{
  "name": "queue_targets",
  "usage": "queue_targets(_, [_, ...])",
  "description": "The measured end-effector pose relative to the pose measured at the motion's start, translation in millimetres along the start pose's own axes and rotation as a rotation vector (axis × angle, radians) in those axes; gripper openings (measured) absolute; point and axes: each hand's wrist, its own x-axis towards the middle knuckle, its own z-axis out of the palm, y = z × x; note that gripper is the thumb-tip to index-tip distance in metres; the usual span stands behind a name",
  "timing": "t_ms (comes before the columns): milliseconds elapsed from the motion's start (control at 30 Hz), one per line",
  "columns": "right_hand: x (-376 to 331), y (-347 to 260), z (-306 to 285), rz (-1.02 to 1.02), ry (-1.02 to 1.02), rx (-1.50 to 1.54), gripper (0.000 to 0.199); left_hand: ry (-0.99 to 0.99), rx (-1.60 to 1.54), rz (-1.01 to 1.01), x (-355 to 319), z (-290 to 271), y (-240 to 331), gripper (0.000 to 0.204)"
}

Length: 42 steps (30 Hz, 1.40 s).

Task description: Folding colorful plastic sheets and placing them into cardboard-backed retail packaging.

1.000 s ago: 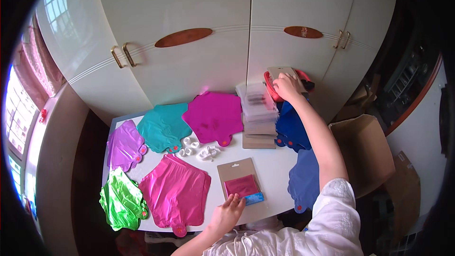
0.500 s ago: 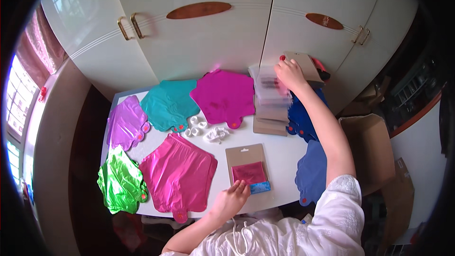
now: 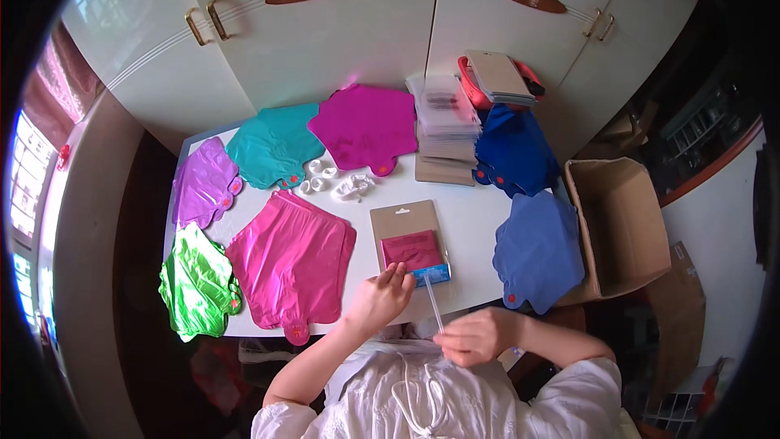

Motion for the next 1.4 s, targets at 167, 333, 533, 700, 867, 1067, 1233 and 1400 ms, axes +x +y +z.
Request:
queue_targets(167, [-21.4, -20.6, 28.2, 0.088, 0.007, 0.021, 0.016, 0.020, -0.003, -0.014, 0.4, -0.7, 2.3, 0.014])
queue_targets(333, [-27.6, -14.3, 42.6, 0.183, -0.001, -0.065, 0.012, 0.000, -0.018, -0.013, -0.7, -1.3, 2.4, 0.015])
queue_targets(533, [-39.4, -12.3, 44.4, 0.342, -0.034, -0.125, 0.009, -0.057, -0.013, -0.002, -2.4, -7.1, 6.0, 0.017])
queue_targets(700, [-44.7, -2.4, 46.8, 0.549, -0.011, -0.084, 0.014, -0.123, -0.007, 0.035, -3.5, -4.2, 5.6, 0.016])
queue_targets(867, [-38.2, 11.6, 37.3, 0.779, -0.011, -0.062, 0.039, -0.141, -0.027, 0.033, -2.9, -7.9, 6.3, 0.015])
queue_targets(1067, [-42.9, 34.1, 42.2, 0.862, 0.025, 0.010, 0.042, -0.135, -0.018, 0.026, -1.1, -11.1, 6.4, 0.015])
queue_targets(1233, [-46.7, 36.8, 44.2, 0.850, 0.048, 0.024, 0.036, -0.141, -0.031, 0.014, -1.6, -11.5, 6.7, 0.015])
queue_targets(1400, [-44.6, 36.7, 42.7, 0.845, 0.056, 0.014, 0.034, -0.124, -0.050, 0.008, 0.1, -13.8, 8.2, 0.017])
